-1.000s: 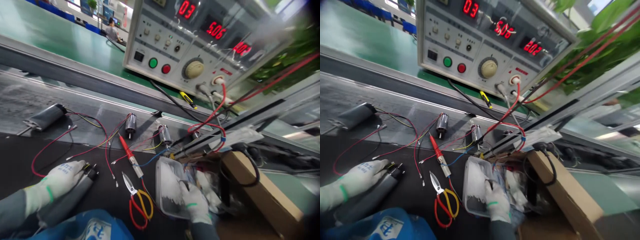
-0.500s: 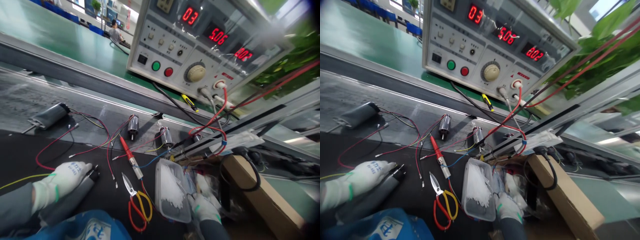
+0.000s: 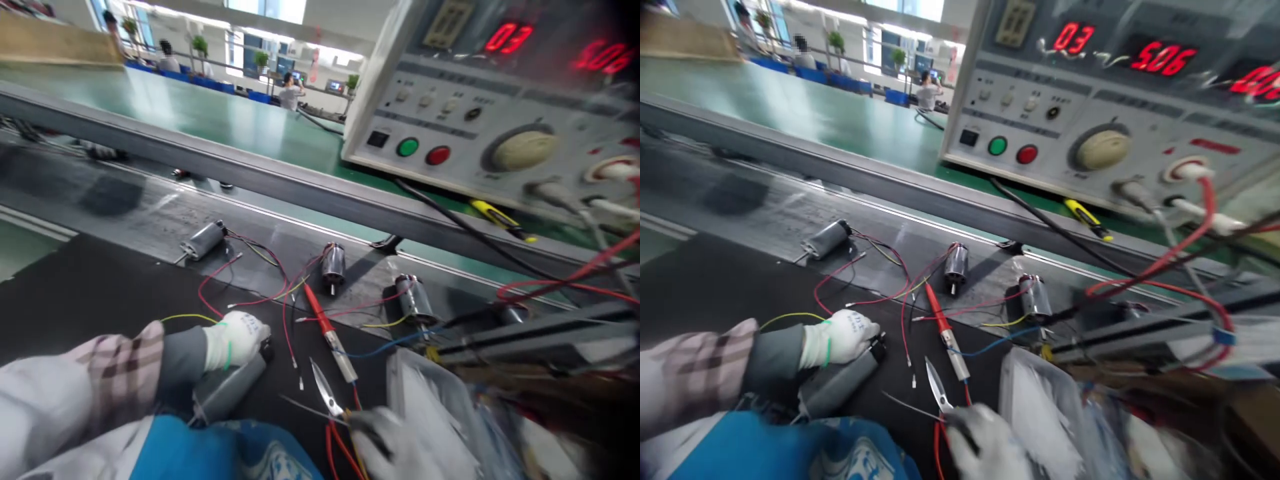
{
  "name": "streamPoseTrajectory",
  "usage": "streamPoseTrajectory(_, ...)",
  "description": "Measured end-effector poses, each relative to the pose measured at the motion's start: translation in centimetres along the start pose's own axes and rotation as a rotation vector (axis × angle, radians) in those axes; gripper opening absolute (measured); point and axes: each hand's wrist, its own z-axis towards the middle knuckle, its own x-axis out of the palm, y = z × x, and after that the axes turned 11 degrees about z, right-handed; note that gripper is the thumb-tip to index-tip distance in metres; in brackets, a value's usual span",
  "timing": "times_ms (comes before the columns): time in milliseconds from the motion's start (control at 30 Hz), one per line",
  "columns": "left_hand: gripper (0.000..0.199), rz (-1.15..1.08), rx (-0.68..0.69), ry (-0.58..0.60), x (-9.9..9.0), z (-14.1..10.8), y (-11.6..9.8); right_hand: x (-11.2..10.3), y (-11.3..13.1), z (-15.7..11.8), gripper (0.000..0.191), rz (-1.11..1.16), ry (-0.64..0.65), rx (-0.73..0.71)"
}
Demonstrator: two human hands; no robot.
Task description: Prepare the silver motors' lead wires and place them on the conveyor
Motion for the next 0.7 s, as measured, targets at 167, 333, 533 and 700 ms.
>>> streamPoseTrajectory(167, 0.020, 0.022, -0.032, -0.005, -0.2, -0.1, -0.7, 11.4, 8.1, 6.1, 0.022, -0.076, -0.016, -0.182)
streamPoseTrajectory(333, 0.024, 0.073, -0.140, -0.087, 1.2, -1.2, -1.9, 14.0, 8.2, 8.3, 0.019, 0.155, -0.088, -0.099)
streamPoseTrajectory(533, 0.030, -0.468, -0.246, -0.320, 2.3, -0.4, -1.9, 14.9, 6.1, 8.7, 0.031, 1.131, 0.042, 0.303)
streamPoseTrajectory(700, 0.023, -0.597, -0.181, -0.364, 2.2, 0.2, -1.4, 14.7, 5.8, 8.7, 0.041, 1.371, 0.053, 0.407)
